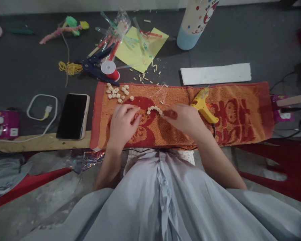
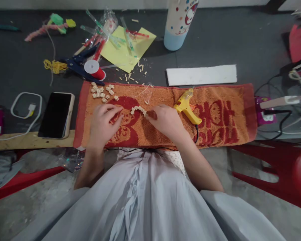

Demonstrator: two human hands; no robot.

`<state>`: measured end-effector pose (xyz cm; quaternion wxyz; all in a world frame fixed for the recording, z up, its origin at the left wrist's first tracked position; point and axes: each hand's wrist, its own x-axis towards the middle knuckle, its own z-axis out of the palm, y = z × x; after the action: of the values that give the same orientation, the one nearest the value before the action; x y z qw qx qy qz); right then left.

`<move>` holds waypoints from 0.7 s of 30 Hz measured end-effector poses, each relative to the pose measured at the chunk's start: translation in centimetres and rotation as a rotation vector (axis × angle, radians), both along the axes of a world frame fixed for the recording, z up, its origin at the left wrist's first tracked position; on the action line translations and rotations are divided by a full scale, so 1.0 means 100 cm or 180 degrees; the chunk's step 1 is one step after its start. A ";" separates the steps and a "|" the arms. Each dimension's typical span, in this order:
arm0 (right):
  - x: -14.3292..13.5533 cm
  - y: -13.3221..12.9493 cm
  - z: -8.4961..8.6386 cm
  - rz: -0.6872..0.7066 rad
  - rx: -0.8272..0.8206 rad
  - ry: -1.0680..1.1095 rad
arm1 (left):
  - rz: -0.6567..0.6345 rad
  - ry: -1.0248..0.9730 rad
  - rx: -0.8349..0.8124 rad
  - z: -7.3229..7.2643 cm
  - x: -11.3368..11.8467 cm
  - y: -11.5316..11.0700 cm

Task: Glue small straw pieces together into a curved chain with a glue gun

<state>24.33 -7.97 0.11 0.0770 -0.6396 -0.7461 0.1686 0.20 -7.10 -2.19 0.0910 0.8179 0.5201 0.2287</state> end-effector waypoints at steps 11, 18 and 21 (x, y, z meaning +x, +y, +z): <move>-0.019 -0.014 -0.007 -0.0279 -0.0085 -0.0232 | -0.0068 0.0173 -0.0465 -0.013 0.020 0.003; -0.019 -0.014 -0.012 -0.0229 -0.0082 -0.0177 | -0.0119 0.0005 -0.0542 -0.014 0.019 0.006; -0.019 -0.013 -0.012 -0.0230 -0.0088 -0.0144 | -0.0110 -0.0024 -0.0553 -0.014 0.019 0.006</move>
<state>22.41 -9.30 -1.13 0.0574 -0.6708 -0.7216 0.1615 2.11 -6.50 -3.62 0.1675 0.8149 0.5234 0.1842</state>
